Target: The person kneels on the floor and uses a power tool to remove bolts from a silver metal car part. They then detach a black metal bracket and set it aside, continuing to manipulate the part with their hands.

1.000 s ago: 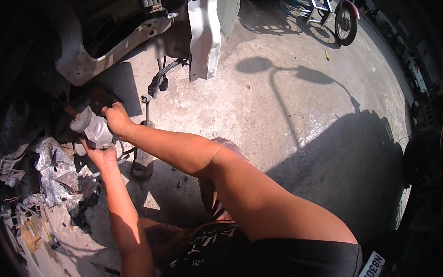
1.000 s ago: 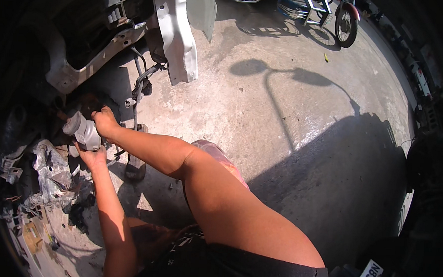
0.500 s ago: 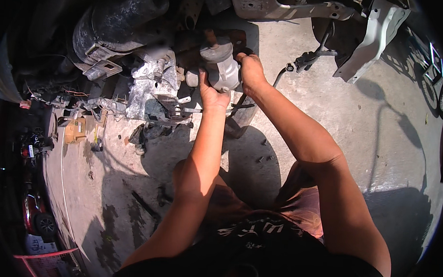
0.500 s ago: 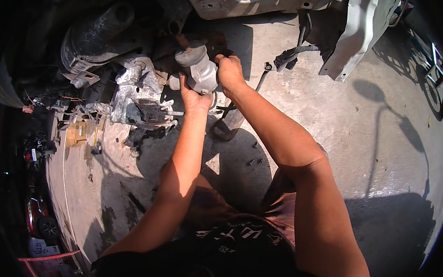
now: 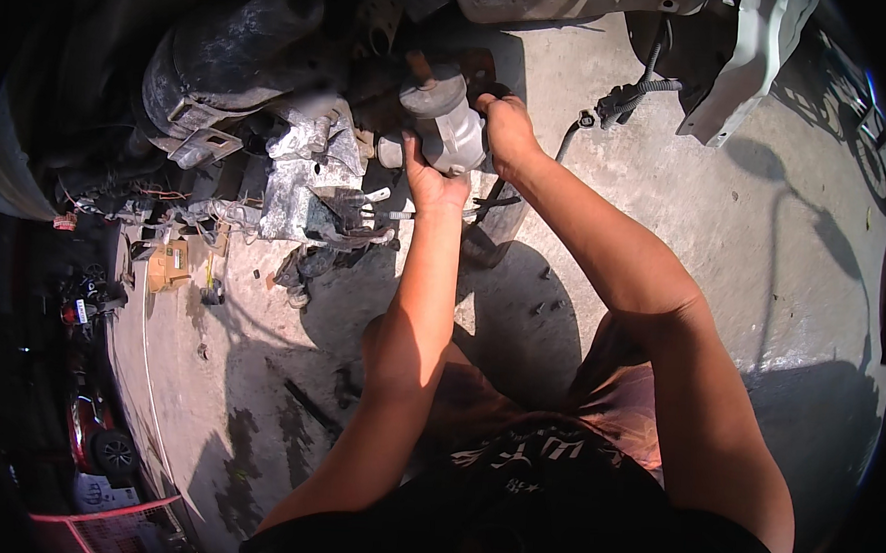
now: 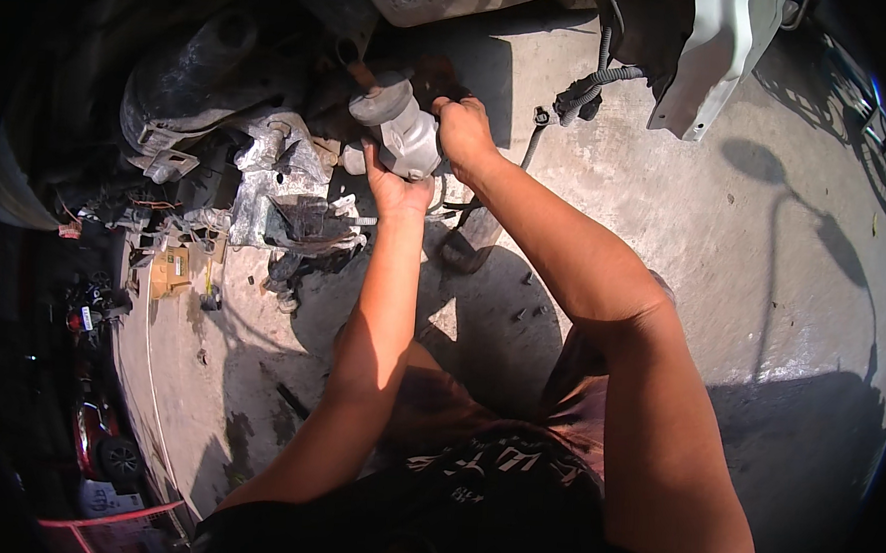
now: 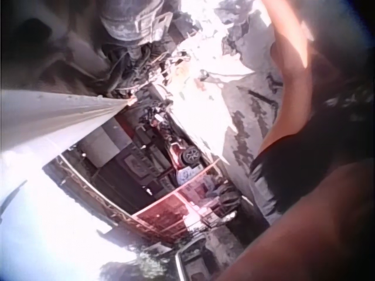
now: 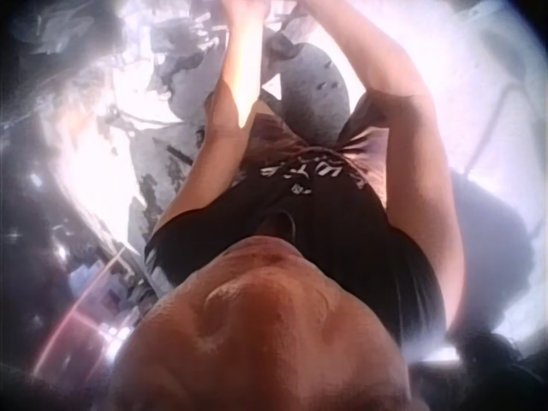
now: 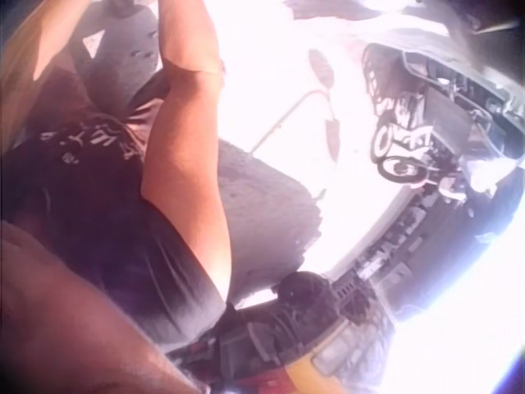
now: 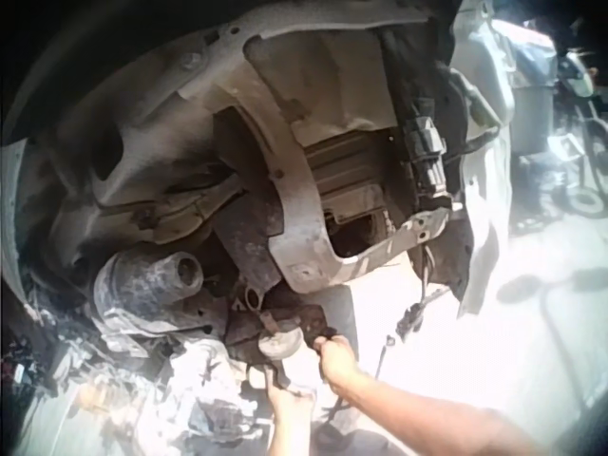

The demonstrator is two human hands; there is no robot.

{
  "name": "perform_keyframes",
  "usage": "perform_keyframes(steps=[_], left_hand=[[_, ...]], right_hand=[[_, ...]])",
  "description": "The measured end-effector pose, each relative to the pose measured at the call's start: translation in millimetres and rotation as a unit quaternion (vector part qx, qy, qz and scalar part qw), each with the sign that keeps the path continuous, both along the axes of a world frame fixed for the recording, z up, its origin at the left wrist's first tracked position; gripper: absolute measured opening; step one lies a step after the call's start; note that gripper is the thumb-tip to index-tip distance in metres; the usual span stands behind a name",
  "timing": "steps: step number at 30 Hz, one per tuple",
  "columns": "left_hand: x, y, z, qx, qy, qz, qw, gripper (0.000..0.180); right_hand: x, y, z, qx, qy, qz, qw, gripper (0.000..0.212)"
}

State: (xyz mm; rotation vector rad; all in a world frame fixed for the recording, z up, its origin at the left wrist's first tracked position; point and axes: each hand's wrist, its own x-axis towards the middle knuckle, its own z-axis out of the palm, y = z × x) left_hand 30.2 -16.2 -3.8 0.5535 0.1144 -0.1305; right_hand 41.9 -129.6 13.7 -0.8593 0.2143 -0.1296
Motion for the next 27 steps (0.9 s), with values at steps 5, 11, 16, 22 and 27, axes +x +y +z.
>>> perform_keyframes(steps=[5, 11, 16, 22, 27], left_hand=[[1, 0, -1, 0.003, -0.008, -0.009, 1.0, 0.059], [2, 0, -4, -0.001, -0.002, -0.008, 1.0, 0.061], [1, 1, -3, 0.005, -0.011, -0.009, 1.0, 0.062], [0, -2, 1, 0.004, -0.013, -0.004, 1.0, 0.06], [0, -1, 0, -0.002, -0.015, -0.007, 1.0, 0.059]], right_hand=[[7, -2, -8, -0.036, 0.017, 0.002, 0.999, 0.035], [15, -2, -19, -0.097, 0.026, -0.024, 0.995, 0.036], [0, 0, 0, -0.043, 0.003, -0.009, 0.999, 0.035], [2, -1, -1, -0.029, 0.008, -0.005, 1.0, 0.032], [2, -1, -1, -0.024, 0.019, -0.005, 1.0, 0.033]])
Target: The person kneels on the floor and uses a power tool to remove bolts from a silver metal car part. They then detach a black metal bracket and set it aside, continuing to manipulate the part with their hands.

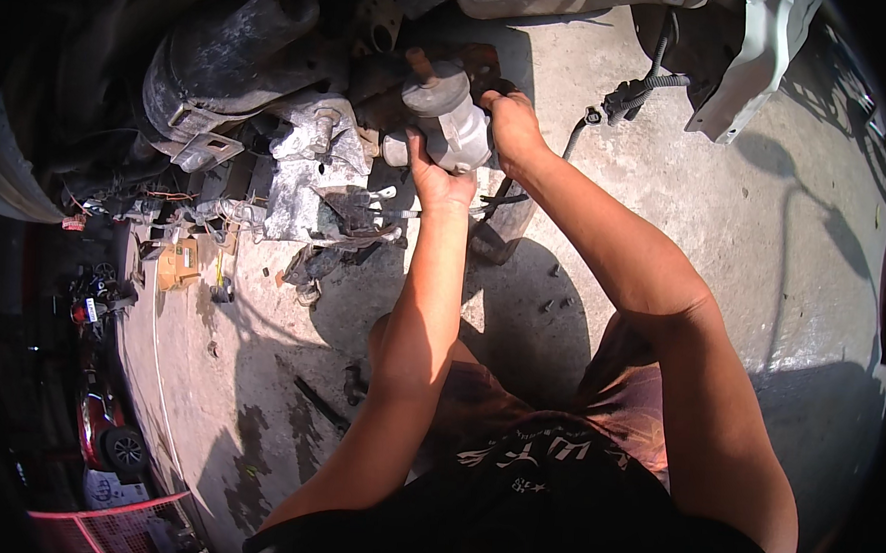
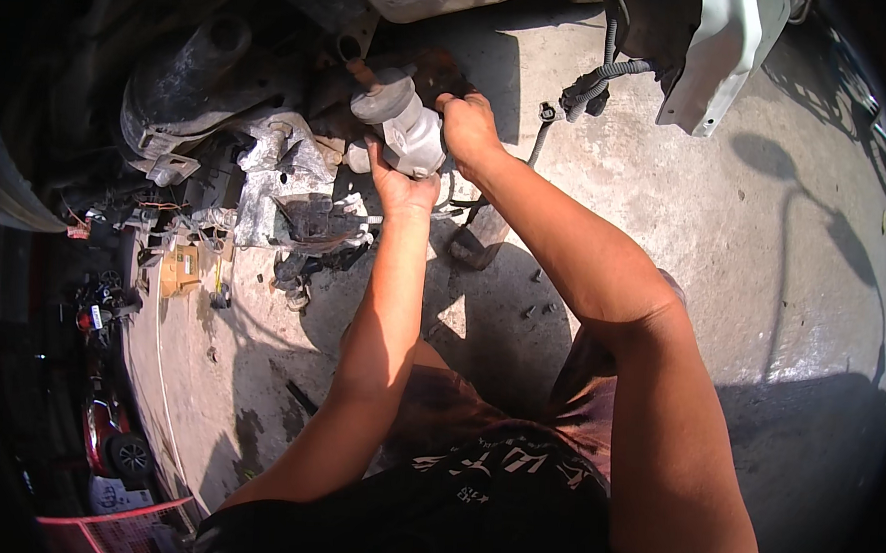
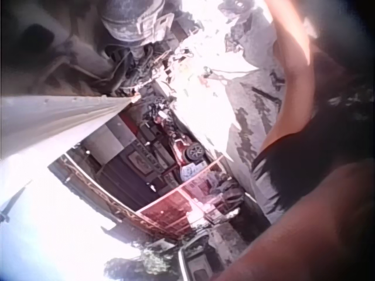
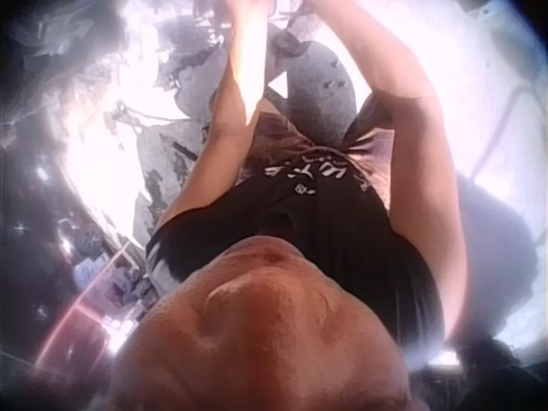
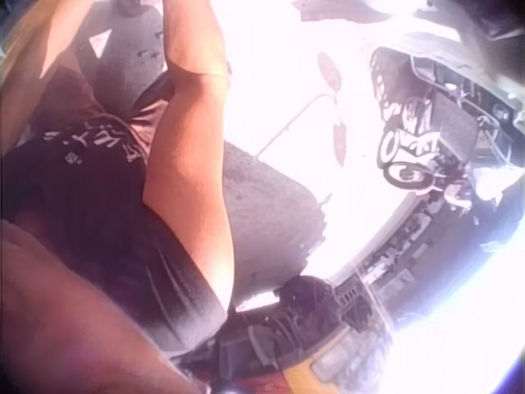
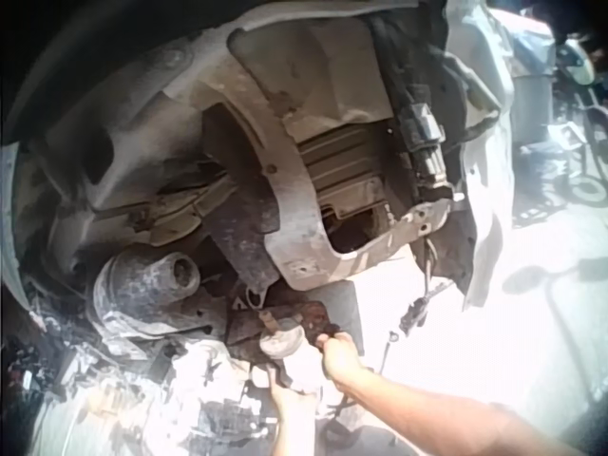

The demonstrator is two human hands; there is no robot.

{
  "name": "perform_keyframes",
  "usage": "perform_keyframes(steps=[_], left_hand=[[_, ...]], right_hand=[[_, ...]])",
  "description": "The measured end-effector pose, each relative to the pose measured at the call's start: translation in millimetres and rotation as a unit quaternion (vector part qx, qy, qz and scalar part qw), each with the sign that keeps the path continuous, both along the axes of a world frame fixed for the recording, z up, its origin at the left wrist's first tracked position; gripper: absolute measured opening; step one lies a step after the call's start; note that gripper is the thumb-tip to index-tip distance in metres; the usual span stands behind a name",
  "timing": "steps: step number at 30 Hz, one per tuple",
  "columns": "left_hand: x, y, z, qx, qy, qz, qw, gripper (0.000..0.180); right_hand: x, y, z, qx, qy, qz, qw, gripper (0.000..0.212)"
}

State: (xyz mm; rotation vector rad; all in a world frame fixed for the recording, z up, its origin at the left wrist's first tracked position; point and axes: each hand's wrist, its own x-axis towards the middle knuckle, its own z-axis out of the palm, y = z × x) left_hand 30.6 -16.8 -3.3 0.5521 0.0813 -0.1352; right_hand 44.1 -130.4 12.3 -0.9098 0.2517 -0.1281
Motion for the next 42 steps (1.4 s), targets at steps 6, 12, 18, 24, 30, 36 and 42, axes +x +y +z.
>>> perform_keyframes(steps=[6, 12, 18, 24, 30, 36, 42], left_hand=[[0, 0, -1, 0.007, 0.004, -0.001, 1.0, 0.06], [-1, -2, 2, 0.015, 0.012, -0.001, 1.0, 0.058], [-2, -3, 3, 0.025, 0.018, 0.005, 1.0, 0.057], [-2, 0, 2, 0.026, 0.022, 0.01, 0.999, 0.057], [-2, -1, 3, 0.024, 0.022, 0.009, 0.999, 0.057], [0, -3, 2, 0.02, 0.018, 0.005, 1.0, 0.055], [1, 0, -2, 0.019, -0.007, 0.003, 1.0, 0.062]], right_hand=[[6, 0, -8, -0.021, 0.011, -0.016, 1.0, 0.037], [4, 2, -5, -0.022, 0.02, -0.028, 0.999, 0.038], [7, 0, -11, -0.026, 0.018, -0.031, 0.999, 0.033], [6, 4, -7, -0.035, 0.02, -0.043, 0.998, 0.024], [2, 3, -3, -0.016, 0.019, -0.021, 0.999, 0.037], [4, 0, -7, -0.016, 0.008, -0.02, 1.0, 0.038], [6, 0, -9, -0.025, 0.02, -0.021, 0.999, 0.039]])
